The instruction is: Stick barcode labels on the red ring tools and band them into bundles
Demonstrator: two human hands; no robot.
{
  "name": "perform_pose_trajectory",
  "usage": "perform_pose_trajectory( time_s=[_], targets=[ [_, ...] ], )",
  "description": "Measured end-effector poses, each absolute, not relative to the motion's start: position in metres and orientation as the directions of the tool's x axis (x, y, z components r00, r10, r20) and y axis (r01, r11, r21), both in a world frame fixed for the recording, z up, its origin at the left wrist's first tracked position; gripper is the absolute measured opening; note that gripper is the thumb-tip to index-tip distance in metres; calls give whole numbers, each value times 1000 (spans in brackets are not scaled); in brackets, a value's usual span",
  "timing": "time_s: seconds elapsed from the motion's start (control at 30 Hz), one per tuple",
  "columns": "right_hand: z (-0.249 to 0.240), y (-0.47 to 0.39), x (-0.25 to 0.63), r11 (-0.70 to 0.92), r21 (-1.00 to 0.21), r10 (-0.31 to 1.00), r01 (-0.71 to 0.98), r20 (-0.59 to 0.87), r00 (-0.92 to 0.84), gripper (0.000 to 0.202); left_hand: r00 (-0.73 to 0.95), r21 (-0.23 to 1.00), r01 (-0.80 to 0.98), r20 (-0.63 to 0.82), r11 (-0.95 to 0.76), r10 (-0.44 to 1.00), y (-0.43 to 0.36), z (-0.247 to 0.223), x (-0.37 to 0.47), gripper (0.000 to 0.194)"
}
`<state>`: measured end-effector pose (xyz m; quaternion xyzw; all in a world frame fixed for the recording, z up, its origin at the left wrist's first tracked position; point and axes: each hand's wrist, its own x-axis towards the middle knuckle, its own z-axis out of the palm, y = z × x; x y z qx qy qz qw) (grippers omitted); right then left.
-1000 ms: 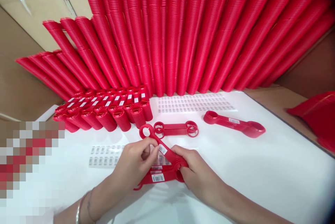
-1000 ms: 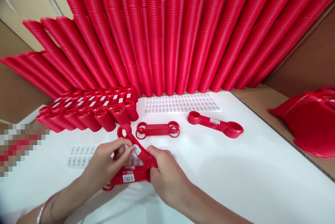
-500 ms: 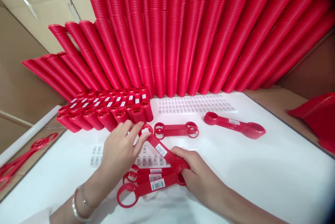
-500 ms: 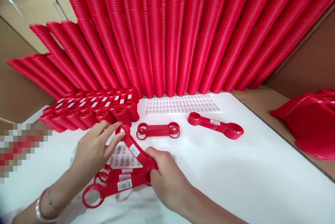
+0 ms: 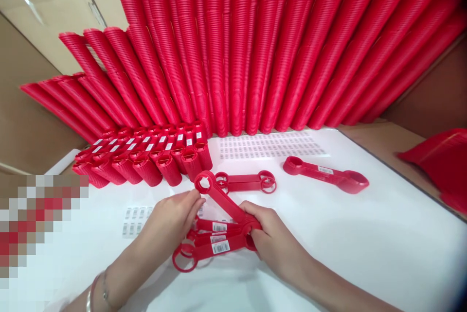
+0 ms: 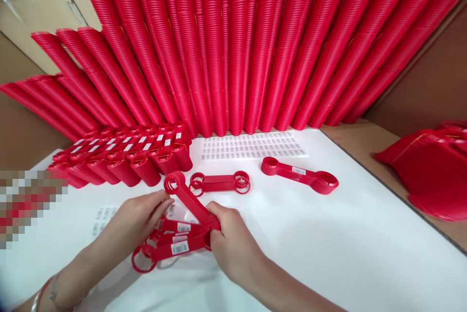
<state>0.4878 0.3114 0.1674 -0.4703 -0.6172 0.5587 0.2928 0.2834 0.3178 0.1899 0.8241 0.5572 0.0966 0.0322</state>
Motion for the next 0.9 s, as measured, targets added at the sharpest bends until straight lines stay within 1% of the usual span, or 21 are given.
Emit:
perform_pose_trajectory(
  time_s=[0.07, 0.13, 0.23, 0.4, 0.47, 0.57, 0.67, 0.73, 0.8, 0.9],
  targets=[
    [164, 312, 487, -48, -954, 909, 295, -164, -384, 25, 315, 93, 945, 14, -315, 949, 319, 186, 282, 16],
    [162, 313, 487, -38, -949, 907, 314, -164, -387, 26, 322, 42, 946, 6, -322, 947, 321, 183, 281, 13],
    [161, 314, 488, -30, -943, 904, 330, -166, -393, 24, 379, 77, 921, 39, -381, 924, 322, 179, 280, 15],
    [161, 318, 492, -25, -935, 895, 352, -178, -410, 22, 419, 164, 894, 23, -416, 908, 322, 178, 279, 18],
    [160, 320, 495, -30, -926, 897, 376, -190, -399, 22, 410, 241, 881, 35, -406, 911, 321, 180, 279, 21],
    [160, 322, 499, -33, -911, 904, 411, -202, -376, 23, 378, 437, 825, 47, -359, 925, 319, 188, 280, 21],
    [163, 322, 498, -2, -913, 911, 409, -170, -375, 25, 326, 667, 698, 29, -262, 945, 315, 198, 286, 20],
    [166, 320, 496, 19, -911, 914, 412, -152, -377, 26, 310, 787, 587, 2, -192, 951, 313, 202, 291, 21],
    [170, 317, 493, 37, -917, 908, 398, -136, -397, 26, 299, 864, 485, -23, -131, 954, 312, 203, 297, 23],
    [173, 312, 489, 46, -937, 895, 347, -115, -431, 26, 276, 929, 366, -47, -60, 960, 313, 201, 303, 22]
  ],
)
